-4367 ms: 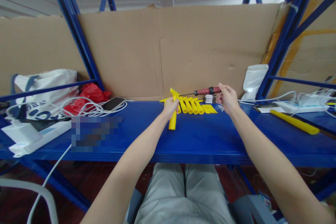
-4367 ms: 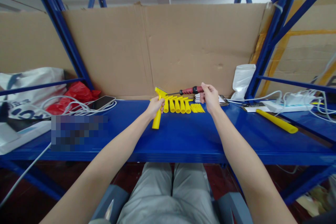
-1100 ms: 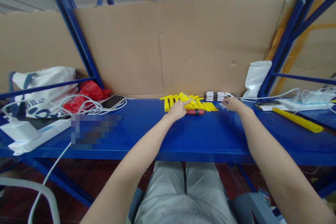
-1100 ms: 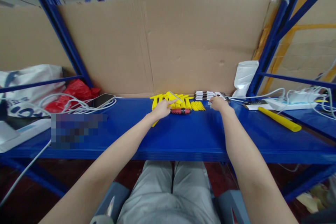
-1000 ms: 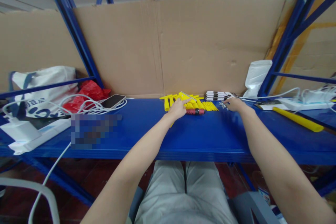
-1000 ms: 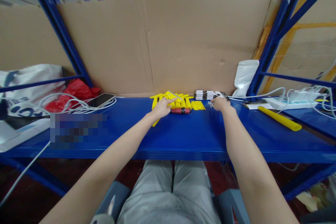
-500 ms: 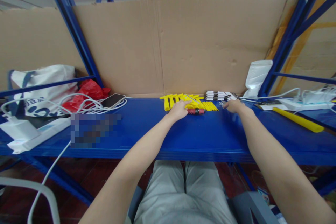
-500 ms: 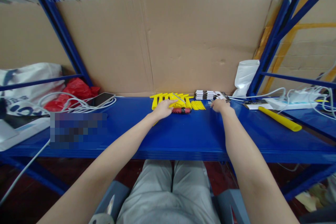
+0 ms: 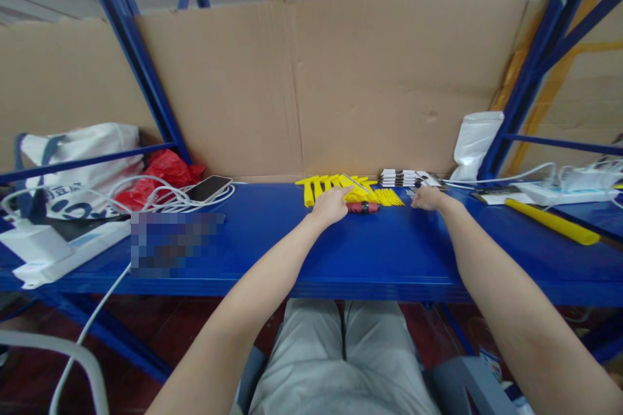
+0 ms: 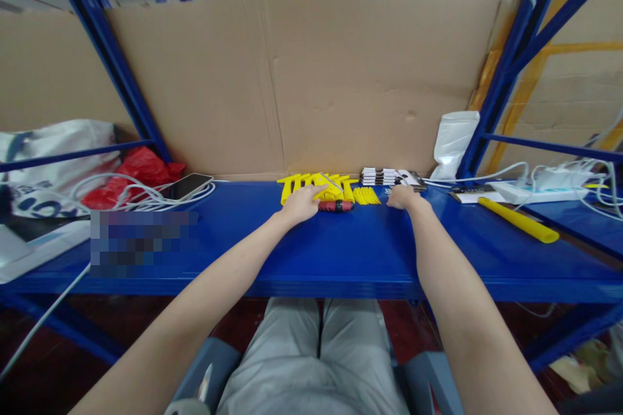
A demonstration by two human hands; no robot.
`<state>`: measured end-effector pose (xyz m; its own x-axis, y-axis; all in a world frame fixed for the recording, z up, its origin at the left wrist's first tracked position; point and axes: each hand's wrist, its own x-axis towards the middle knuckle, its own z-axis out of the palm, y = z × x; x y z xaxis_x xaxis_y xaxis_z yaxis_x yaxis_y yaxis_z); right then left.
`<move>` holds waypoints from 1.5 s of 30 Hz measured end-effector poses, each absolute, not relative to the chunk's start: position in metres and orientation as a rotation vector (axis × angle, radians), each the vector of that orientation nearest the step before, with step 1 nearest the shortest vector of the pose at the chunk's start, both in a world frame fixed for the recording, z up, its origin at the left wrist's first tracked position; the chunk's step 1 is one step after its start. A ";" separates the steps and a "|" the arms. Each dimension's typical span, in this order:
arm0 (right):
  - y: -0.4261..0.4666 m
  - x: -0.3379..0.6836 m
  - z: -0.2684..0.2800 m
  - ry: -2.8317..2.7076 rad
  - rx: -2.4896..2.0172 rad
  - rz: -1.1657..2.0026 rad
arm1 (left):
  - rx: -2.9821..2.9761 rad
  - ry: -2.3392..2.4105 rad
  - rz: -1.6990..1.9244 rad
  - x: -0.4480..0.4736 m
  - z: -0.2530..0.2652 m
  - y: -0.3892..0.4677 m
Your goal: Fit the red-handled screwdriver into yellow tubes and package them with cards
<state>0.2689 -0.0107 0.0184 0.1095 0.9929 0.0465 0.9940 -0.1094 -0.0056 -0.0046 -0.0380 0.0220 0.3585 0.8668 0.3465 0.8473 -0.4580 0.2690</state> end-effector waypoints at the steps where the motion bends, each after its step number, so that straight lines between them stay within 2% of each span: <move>1: -0.010 0.268 0.018 -2.071 -2.320 -0.058 | 2.559 1.606 0.693 -0.004 0.022 -0.038; 6: -0.016 0.254 0.025 -1.978 -2.198 -0.037 | 2.590 1.517 0.751 -0.003 0.022 -0.042; 13: -0.029 0.203 0.033 -1.817 -1.505 0.283 | 2.684 1.465 0.726 0.004 0.022 -0.050; 17: -0.029 0.182 0.026 -1.757 -1.320 0.387 | 2.725 1.473 0.666 0.007 0.023 -0.053; 30: -0.021 0.176 0.017 -1.744 -1.302 0.296 | 2.829 1.491 0.642 0.008 0.020 -0.054; 38: -0.021 0.170 0.019 -1.469 -1.258 0.558 | 2.776 1.495 0.740 0.006 0.019 -0.048; 45: -0.040 0.171 0.029 -1.497 -1.319 0.797 | 2.748 1.523 0.733 -0.001 0.022 -0.045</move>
